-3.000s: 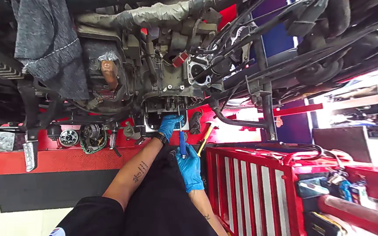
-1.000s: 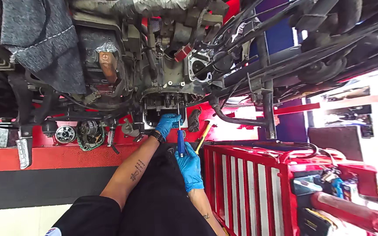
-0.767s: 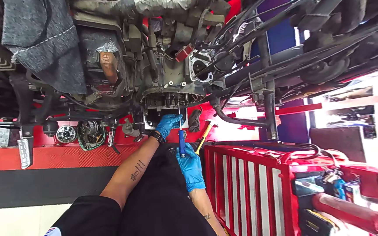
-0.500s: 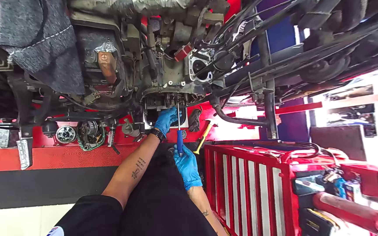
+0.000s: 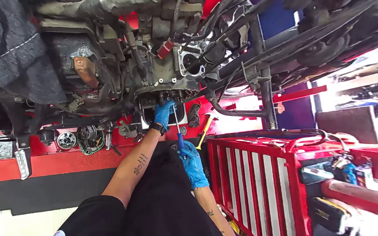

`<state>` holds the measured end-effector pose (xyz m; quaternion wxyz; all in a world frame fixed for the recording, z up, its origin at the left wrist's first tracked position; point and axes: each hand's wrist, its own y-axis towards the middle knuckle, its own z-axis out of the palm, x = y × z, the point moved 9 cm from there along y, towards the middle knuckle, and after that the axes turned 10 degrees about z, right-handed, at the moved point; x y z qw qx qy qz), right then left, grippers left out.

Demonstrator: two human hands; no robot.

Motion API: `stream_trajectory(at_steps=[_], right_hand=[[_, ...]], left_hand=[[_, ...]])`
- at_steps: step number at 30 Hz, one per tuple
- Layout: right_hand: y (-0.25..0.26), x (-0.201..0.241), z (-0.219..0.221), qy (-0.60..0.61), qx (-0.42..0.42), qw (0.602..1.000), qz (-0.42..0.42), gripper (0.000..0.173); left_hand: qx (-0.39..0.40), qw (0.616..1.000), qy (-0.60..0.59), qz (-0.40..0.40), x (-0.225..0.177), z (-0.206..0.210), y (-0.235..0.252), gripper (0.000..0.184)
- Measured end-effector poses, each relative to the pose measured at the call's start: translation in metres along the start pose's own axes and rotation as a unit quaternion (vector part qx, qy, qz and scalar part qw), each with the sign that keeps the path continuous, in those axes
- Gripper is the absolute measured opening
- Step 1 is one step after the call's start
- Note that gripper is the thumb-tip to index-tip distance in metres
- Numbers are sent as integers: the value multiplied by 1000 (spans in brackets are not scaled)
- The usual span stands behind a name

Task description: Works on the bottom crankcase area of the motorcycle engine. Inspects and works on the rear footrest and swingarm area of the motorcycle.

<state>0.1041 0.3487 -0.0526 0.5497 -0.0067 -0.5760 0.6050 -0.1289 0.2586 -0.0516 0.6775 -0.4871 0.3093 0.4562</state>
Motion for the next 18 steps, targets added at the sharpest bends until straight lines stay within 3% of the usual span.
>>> stream_trajectory(at_steps=[3, 7, 13, 18], right_hand=[[-15, -3, -22, -16, 22, 1000, -8, 34], [-24, -2, -39, 20, 55, 997, -45, 39], [0, 4, -33, 35, 13, 993, -109, 37], [26, -2, -19, 95, -2, 989, -117, 27]], left_hand=[[12, 998, -54, -18, 20, -11, 1, 6], [67, 994, -80, -41, 37, -14, -4, 18], [168, 981, -1, -94, 45, 15, -13, 35], [182, 974, 130, -29, 45, 23, -7, 31]])
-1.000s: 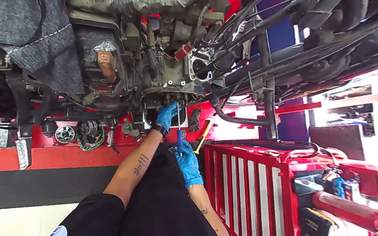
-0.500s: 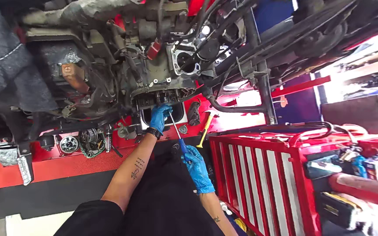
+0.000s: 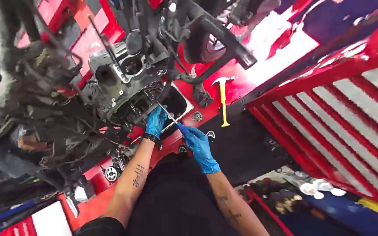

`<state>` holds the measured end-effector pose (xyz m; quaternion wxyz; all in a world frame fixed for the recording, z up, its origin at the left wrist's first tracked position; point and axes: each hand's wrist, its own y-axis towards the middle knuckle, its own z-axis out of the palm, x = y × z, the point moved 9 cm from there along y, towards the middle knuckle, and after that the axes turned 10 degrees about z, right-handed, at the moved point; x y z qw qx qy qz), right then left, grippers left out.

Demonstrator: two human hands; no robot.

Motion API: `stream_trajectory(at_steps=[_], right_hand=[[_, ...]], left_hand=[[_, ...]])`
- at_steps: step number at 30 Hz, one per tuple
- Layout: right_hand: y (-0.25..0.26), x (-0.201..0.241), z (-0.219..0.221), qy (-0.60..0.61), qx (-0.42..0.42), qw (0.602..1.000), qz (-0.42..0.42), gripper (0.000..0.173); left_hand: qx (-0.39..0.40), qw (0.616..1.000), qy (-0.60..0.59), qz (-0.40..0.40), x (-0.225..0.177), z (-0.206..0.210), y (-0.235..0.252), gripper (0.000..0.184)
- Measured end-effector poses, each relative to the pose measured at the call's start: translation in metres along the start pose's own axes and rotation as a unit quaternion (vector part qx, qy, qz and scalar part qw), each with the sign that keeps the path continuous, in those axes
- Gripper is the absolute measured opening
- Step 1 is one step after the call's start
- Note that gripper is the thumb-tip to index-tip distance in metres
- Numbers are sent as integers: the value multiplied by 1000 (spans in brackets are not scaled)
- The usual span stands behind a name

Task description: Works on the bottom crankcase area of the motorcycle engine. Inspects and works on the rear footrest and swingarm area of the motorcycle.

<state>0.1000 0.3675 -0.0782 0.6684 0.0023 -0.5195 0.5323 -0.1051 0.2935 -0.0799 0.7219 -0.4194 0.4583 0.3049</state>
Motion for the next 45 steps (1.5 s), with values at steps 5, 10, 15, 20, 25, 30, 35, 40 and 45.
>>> stream_trajectory(at_steps=[5, 10, 15, 20, 25, 30, 35, 40, 45], right_hand=[[14, -11, 6, 37, -24, 999, -16, 24], [22, -12, 6, 31, -37, 999, -15, 23], [26, -7, 5, 36, -33, 999, -6, 20], [26, -5, 4, 37, -37, 999, -2, 20], [28, -6, 3, 45, -38, 998, 3, 19], [28, -8, 5, 43, -36, 998, 0, 19], [27, -25, 19, 221, 44, 959, 169, 22], [31, -9, 2, 16, -25, 1000, 0, 27], [19, 1, -2, -10, -86, 995, -51, 27]], left_hand=[[5, 997, 81, 14, -2, -3, 11, 32], [-25, 996, 80, 20, -1, -4, 16, 30], [-35, 997, 70, 17, -3, -4, 19, 31], [-35, 997, 65, 13, -2, -3, 17, 31], [-32, 997, 66, 6, -1, -4, 19, 32], [-31, 998, 53, 6, -1, -7, 18, 31], [-47, 996, 70, 1, -4, -11, 19, 31], [-4, 996, 87, 11, 4, -6, 9, 28], [24, 996, 83, 12, 9, 1, 6, 25]])
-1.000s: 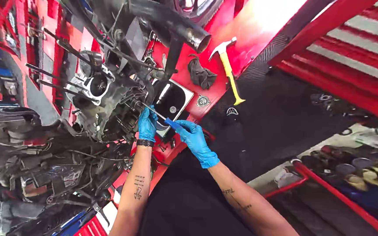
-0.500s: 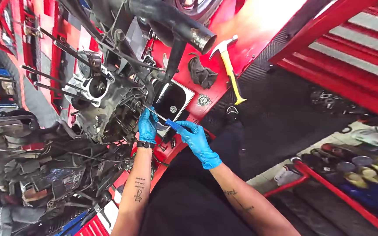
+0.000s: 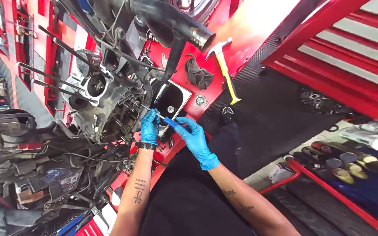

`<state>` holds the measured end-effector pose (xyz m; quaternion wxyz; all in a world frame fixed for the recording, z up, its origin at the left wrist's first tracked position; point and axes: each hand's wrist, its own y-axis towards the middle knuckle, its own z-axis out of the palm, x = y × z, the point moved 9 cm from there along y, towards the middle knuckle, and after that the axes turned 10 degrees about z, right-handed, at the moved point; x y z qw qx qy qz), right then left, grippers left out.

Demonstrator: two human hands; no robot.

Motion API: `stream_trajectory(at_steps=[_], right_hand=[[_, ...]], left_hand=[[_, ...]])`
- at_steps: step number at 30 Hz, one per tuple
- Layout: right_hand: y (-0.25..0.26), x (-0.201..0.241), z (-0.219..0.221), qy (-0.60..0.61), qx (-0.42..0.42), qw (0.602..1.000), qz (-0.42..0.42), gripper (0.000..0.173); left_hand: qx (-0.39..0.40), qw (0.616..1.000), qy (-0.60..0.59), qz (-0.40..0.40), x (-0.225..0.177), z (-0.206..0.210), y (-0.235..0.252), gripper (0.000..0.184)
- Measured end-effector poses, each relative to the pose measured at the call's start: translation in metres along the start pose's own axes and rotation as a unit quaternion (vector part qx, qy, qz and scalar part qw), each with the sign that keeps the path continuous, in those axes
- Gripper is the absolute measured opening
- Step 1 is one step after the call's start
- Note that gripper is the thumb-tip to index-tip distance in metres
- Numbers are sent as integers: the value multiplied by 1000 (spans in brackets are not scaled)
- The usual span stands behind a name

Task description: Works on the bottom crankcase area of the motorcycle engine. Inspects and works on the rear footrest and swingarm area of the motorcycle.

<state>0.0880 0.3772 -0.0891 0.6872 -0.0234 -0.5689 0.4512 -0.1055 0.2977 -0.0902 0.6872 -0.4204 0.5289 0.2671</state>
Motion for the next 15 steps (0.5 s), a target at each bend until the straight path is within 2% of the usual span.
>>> stream_trajectory(at_steps=[2, 3, 4, 6, 7, 8, 10, 11, 12, 13, 15], right_hand=[[-5, -21, 0, 119, 20, 979, 165, 41], [-9, -29, 3, 146, 35, 964, 221, 46], [-10, -31, 4, 162, 35, 957, 236, 41], [-9, -23, 0, 155, 0, 975, 162, 16], [-9, -17, -1, 139, -14, 984, 114, 15], [-11, -14, 0, 133, -20, 987, 90, 22], [-12, -17, 2, 153, -7, 980, 130, 21], [-12, -22, 3, 159, 13, 972, 173, 26], [-12, -27, 5, 158, 29, 965, 205, 38], [-11, -30, 4, 153, 30, 965, 211, 43], [-7, -21, -3, 122, -4, 984, 132, 24]], left_hand=[[1, 1000, -8, -6, 0, -2, 1, 27], [2, 1000, -13, -11, 1, -3, 0, 28], [2, 1000, -23, -16, 1, -3, 0, 28], [-4, 999, -43, -30, 5, -4, -4, 27], [-4, 998, -50, -34, 8, -5, -5, 26], [-7, 998, -55, -35, 10, -7, -7, 25], [-7, 997, -67, -31, 14, -7, -6, 24], [-7, 997, -70, -30, 14, -7, -5, 24], [-6, 997, -69, -28, 14, -9, -5, 24], [-4, 997, -68, -26, 14, -10, -6, 24], [-6, 998, -66, -25, 14, -10, -8, 25]])
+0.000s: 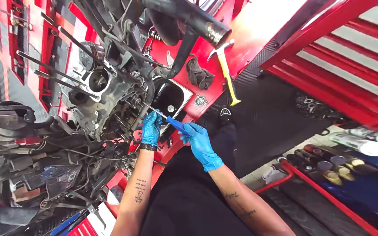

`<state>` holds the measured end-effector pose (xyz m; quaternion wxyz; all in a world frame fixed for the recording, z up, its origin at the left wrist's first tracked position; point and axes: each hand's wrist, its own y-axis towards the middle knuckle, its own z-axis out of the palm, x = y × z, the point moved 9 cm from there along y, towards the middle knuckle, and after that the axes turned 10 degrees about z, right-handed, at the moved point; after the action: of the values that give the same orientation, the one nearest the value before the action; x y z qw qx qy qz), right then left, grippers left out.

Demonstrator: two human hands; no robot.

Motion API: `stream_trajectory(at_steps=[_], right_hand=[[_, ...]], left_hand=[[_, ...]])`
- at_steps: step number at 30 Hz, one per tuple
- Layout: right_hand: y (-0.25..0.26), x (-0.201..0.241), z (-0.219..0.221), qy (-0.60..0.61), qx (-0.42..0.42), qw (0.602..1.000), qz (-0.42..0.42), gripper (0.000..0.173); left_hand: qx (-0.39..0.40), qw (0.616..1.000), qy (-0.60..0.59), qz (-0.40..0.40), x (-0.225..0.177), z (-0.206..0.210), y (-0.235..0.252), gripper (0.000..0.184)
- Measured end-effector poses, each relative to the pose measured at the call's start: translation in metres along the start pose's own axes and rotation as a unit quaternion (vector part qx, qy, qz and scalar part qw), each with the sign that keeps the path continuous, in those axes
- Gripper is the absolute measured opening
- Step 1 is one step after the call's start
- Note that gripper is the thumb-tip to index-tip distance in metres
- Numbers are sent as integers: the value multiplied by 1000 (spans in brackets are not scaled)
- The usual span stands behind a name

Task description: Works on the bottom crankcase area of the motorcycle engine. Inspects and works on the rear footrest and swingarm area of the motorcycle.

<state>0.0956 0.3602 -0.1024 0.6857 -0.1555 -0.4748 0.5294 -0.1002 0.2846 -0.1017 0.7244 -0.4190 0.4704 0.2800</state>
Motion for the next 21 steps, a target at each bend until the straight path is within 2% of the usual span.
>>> stream_trajectory(at_steps=[1, 3, 5, 7, 8, 9, 11, 13, 15, 17, 18, 19, 21], right_hand=[[-2, 7, 0, -28, -12, 997, -64, 15], [-7, 14, 2, -53, -14, 989, -136, 27], [-9, 10, 3, -14, -1, 996, -84, 24], [-5, -5, 2, 20, 14, 999, 26, 35], [-4, -8, 1, 21, 13, 999, 46, 39], [-3, -7, -1, 11, 7, 999, 31, 33], [-6, 3, -2, -31, -14, 998, -56, 16], [-11, 9, -1, -46, -14, 992, -116, 27], [-11, 6, 1, -16, -1, 997, -73, 25], [-7, -8, -1, 13, 7, 999, 30, 36], [-5, -12, -2, 10, 4, 998, 54, 41], [-4, -11, -4, -1, -4, 999, 42, 37], [-7, 1, -4, -40, -25, 998, -51, 15]], left_hand=[[0, 1000, 3, -2, 1, 0, -2, 26], [0, 1000, 4, -2, 2, 2, -2, 25], [-1, 1000, 6, 0, 3, 4, -1, 26], [8, 1000, 1, 1, 4, 3, -1, 27], [10, 1000, -9, -1, 5, 3, -1, 27], [10, 1000, -21, -6, 6, 3, -1, 28], [1, 999, -38, -18, 8, 3, -5, 27], [-7, 999, -46, -19, 8, 6, -6, 26], [-9, 999, -51, -17, 9, 8, -5, 26], [1, 999, -50, -17, 8, 8, -3, 26], [5, 999, -46, -19, 8, 7, -4, 26], [8, 999, -43, -19, 8, 7, -4, 26], [4, 999, -40, -20, 7, 6, -6, 26]])
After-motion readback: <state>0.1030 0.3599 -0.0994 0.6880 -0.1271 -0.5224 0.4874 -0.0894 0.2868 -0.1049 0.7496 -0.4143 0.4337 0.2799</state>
